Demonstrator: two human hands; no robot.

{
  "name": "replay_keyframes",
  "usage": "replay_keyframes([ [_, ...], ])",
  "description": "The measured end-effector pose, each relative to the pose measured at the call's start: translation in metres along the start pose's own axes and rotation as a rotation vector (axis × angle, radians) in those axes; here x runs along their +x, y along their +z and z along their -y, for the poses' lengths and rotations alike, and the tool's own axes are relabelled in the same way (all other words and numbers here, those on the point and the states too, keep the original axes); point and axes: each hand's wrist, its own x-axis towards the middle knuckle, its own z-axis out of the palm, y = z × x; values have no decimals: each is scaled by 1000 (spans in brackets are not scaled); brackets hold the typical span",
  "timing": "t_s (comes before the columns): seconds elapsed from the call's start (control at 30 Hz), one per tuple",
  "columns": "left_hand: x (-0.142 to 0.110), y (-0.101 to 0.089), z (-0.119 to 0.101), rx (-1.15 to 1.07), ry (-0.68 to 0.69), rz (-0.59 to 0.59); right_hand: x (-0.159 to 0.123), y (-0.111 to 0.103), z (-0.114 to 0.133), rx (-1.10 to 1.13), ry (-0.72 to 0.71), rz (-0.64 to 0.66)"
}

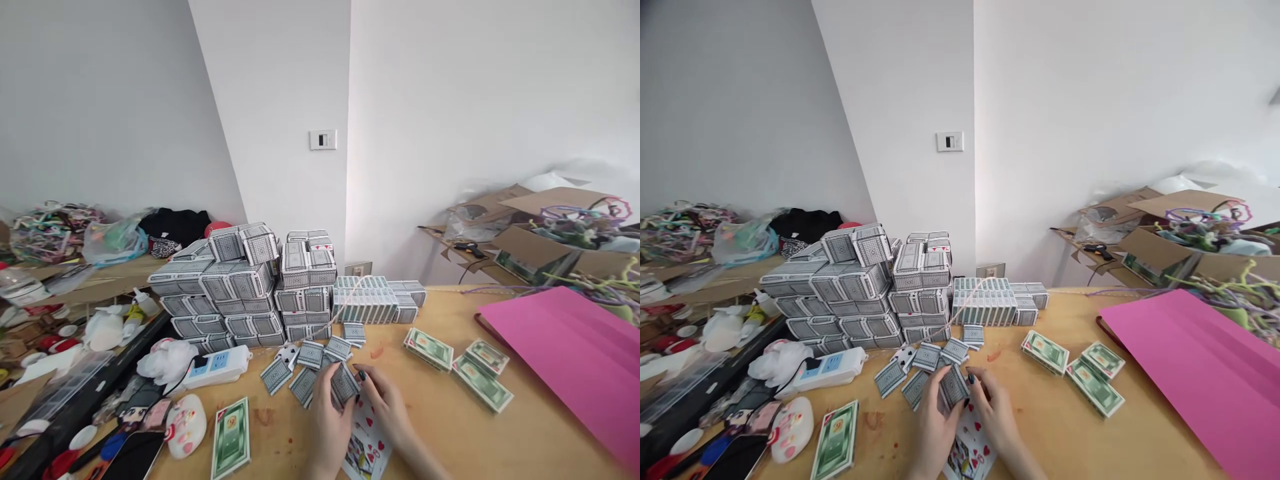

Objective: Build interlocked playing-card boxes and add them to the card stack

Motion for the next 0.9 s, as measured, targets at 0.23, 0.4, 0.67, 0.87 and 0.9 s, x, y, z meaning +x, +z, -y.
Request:
replay_keyframes([
  [0.23,8,-11,12,126,7,-32,4,-19,4,-259,-138,243],
  [0.4,12,-21,15,256,67,-122,4,-19,4,-308,-73,284],
  [0.67,3,-19,-9,81,64,137,7,-25,-3,39,215,128],
  [0.87,5,-13,-6,-115,-129,175,10,-29,2,442,405,174],
  [0.9,6,-13,-6,-133,-155,170,10,-28,1,471,413,178],
])
